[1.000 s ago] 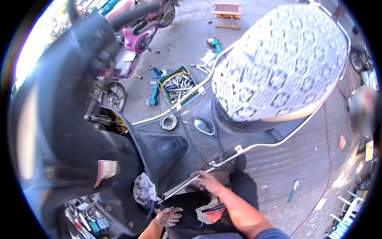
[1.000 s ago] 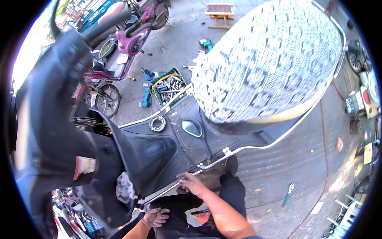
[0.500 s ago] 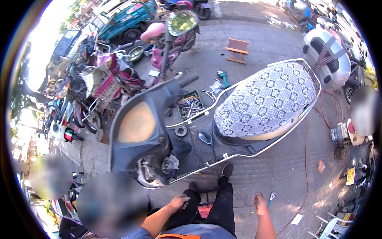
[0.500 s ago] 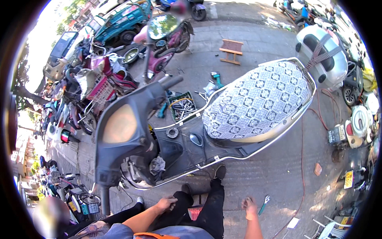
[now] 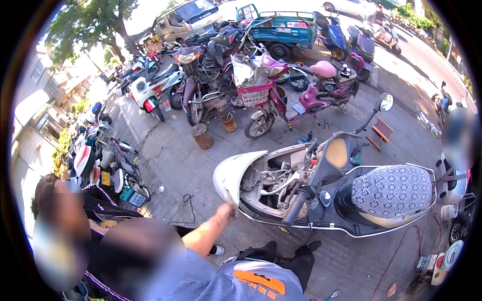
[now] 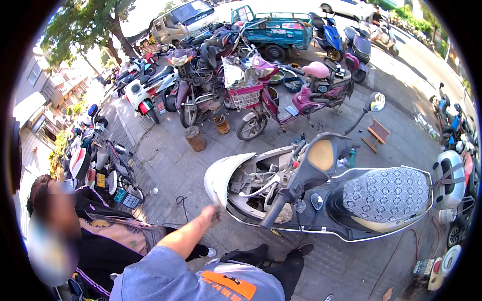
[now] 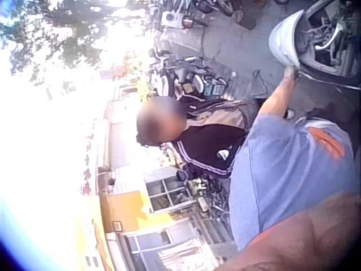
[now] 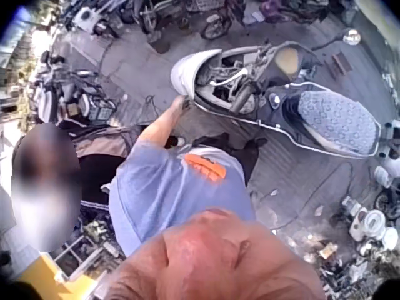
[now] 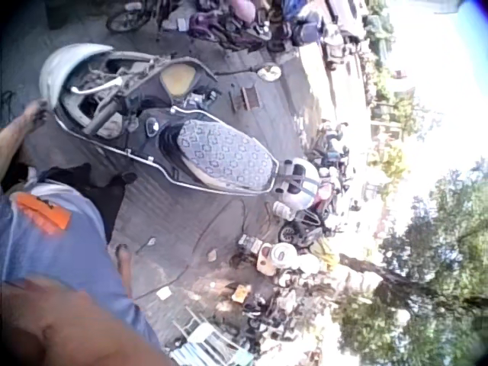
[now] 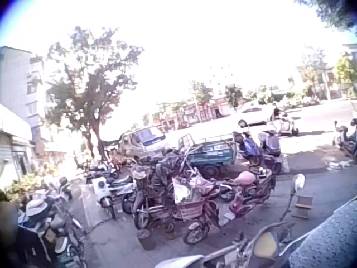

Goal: The person removes the front plastic housing of a scooter and uses their hands to disconnect and adjust the wiring and internal mechanical components near the handlebars. They reach inside the assembly to work on specific parts and briefly lower themselves to access the lower frame of the vehicle.

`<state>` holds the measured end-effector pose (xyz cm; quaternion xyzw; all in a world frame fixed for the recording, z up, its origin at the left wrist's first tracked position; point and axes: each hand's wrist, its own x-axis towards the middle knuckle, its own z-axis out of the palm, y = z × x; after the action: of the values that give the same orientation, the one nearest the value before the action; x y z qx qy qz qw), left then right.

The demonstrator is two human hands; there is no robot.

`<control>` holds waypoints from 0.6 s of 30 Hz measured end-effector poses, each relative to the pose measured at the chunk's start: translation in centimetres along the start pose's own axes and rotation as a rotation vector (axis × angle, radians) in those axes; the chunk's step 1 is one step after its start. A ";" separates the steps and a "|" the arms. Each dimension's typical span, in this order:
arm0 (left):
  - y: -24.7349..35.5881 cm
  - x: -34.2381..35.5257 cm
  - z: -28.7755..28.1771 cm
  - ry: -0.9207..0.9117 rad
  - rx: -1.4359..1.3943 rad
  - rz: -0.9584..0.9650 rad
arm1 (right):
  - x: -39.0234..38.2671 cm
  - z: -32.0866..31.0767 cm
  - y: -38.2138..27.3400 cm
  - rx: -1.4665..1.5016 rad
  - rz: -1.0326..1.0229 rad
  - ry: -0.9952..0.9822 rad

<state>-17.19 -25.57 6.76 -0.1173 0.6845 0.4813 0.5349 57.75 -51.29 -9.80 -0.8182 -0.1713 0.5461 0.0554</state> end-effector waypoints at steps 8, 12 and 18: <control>48.0 -16.7 -17.8 0.072 -0.406 1.136 | -9.7 -2.3 -19.7 0.089 -0.324 0.129; 62.9 -31.4 -29.2 0.192 -0.665 1.354 | -10.9 -1.4 -22.8 0.093 -0.332 0.071; 40.3 -26.1 -3.1 -0.127 -0.329 1.179 | -7.8 0.2 -11.2 -0.184 -0.217 0.334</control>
<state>-35.87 -16.79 50.23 0.2291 0.5176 0.8013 0.1934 52.40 -43.52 0.00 -0.8757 -0.2959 0.3758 0.0664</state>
